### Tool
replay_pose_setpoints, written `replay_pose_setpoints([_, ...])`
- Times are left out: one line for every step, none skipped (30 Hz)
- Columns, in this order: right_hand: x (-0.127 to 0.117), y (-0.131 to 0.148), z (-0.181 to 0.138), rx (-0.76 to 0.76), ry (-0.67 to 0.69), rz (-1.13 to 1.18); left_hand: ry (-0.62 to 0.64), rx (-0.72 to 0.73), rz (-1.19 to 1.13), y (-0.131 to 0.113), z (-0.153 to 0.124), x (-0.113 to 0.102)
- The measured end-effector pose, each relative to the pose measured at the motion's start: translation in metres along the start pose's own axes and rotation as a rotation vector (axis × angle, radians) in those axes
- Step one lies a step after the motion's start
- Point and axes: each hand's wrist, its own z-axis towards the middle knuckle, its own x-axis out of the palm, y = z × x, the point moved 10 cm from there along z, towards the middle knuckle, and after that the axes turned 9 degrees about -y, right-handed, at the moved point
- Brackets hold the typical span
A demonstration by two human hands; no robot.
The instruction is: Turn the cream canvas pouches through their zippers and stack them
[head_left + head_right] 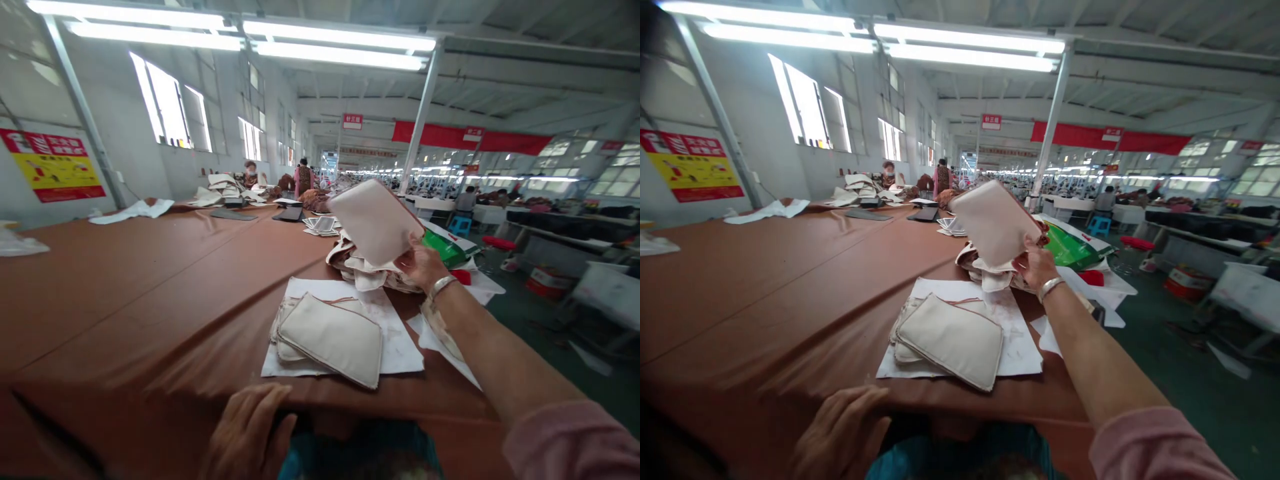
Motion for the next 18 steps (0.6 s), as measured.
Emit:
replay_pose_setpoints([-0.005, -0.014, 0.009, 0.020, -0.031, -0.029, 0.058, -0.005, -0.023, 0.001, 0.006, 0.023])
replay_pose_setpoints([-0.008, -0.031, 0.011, 0.041, -0.046, -0.065, 0.131, -0.027, -0.050, 0.004, 0.013, 0.050])
replay_pose_setpoints([-0.007, -0.052, 0.009, 0.058, -0.043, -0.105, 0.221, -0.047, -0.076, 0.007, 0.020, 0.078])
replay_pose_setpoints([-0.004, -0.075, 0.003, 0.070, -0.024, -0.148, 0.290, -0.072, -0.078, 0.011, 0.028, 0.105])
replay_pose_setpoints([0.001, -0.097, -0.004, 0.076, -0.001, -0.193, 0.368, -0.071, -0.074, 0.014, 0.036, 0.134])
replay_pose_setpoints([0.006, -0.118, -0.012, 0.072, 0.024, -0.235, 0.462, -0.057, -0.060, 0.015, 0.043, 0.165])
replay_pose_setpoints([0.012, -0.136, -0.019, 0.062, 0.047, -0.274, 0.490, -0.050, -0.062, 0.017, 0.054, 0.190])
replay_pose_setpoints([0.017, -0.151, -0.023, 0.047, 0.069, -0.311, 0.511, -0.047, -0.069, 0.018, 0.064, 0.215])
replay_pose_setpoints([0.023, -0.163, -0.024, 0.027, 0.089, -0.347, 0.535, -0.043, -0.074, 0.020, 0.073, 0.239])
replay_pose_setpoints([0.028, -0.171, -0.023, 0.004, 0.109, -0.381, 0.564, -0.037, -0.082, 0.020, 0.081, 0.262])
replay_pose_setpoints([0.034, -0.176, -0.019, -0.021, 0.130, -0.415, 0.596, -0.030, -0.089, 0.021, 0.085, 0.284])
replay_pose_setpoints([0.040, -0.180, -0.013, -0.047, 0.154, -0.450, 0.631, -0.027, -0.093, 0.021, 0.088, 0.303])
replay_pose_setpoints([0.046, -0.183, -0.007, -0.071, 0.183, -0.485, 0.664, -0.025, -0.096, 0.021, 0.088, 0.319])
replay_pose_setpoints([0.053, -0.186, 0.000, -0.091, 0.219, -0.523, 0.693, -0.025, -0.100, 0.021, 0.087, 0.331])
replay_pose_setpoints([0.061, -0.190, 0.006, -0.105, 0.261, -0.563, 0.717, -0.025, -0.107, 0.021, 0.085, 0.338])
replay_pose_setpoints([0.069, -0.195, 0.011, -0.114, 0.308, -0.604, 0.735, -0.026, -0.117, 0.021, 0.082, 0.342])
replay_pose_setpoints([0.077, -0.201, 0.015, -0.119, 0.357, -0.647, 0.750, -0.026, -0.131, 0.021, 0.079, 0.342])
replay_pose_setpoints([0.084, -0.206, 0.017, -0.121, 0.405, -0.691, 0.765, -0.030, -0.147, 0.020, 0.075, 0.337])
